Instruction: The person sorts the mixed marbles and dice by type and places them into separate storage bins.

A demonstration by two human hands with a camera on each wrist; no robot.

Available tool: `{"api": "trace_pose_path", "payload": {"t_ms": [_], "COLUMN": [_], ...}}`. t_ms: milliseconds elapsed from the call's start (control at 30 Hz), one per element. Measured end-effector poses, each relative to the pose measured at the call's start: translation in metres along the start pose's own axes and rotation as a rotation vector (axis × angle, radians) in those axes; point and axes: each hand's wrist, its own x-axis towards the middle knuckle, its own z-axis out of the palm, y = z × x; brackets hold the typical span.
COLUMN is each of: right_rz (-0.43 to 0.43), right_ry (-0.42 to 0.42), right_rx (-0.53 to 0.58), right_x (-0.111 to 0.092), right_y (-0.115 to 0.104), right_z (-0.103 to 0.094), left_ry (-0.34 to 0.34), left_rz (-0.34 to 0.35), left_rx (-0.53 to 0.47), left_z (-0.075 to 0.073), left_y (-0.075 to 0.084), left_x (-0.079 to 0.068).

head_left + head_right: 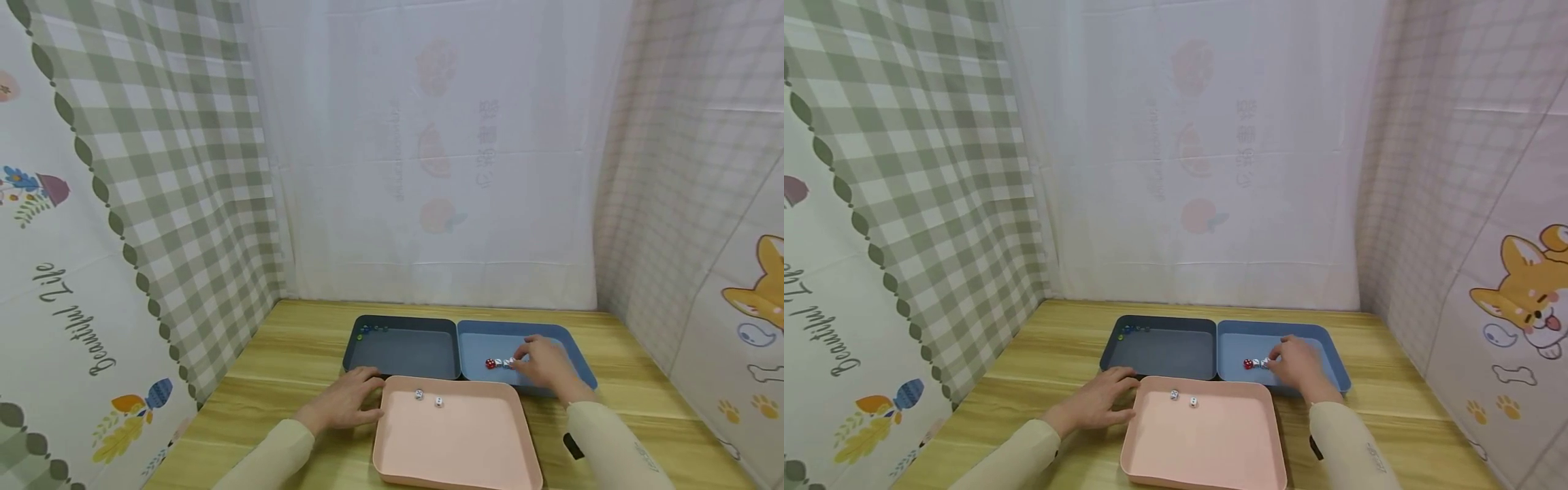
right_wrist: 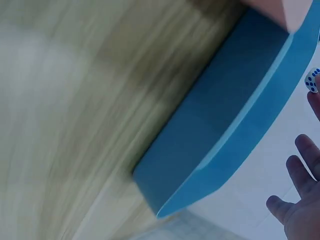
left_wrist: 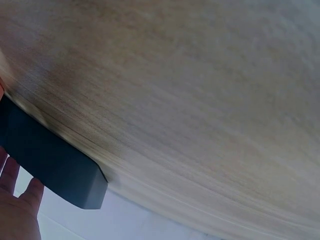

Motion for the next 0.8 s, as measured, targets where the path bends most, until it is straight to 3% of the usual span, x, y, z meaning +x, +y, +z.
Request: {"api": "trace_pose_path", "payload": {"t_ms": [167, 433, 800], "right_rz": [0.042, 0.042, 0.096], "right_ry": [-0.018, -0.032, -0.059], "right_rx": [0.002, -0.066, -0.088], "right_x": [-0.001, -0.003, -0.001], "right_y": [0.023, 0.058, 0.071], "right_z": [-0.006, 0.004, 0.016], "left_ry": [-0.002, -0.007, -0.031], "left_rz": [-0.004, -0.011, -0.026], "left_rx": [-0.006, -0.012, -0.022], "left_z": [0.0, 0.001, -0.001], "left_y": [0.0, 0.001, 0.002], "left_x": [-0.001, 0.0, 0.001]}}
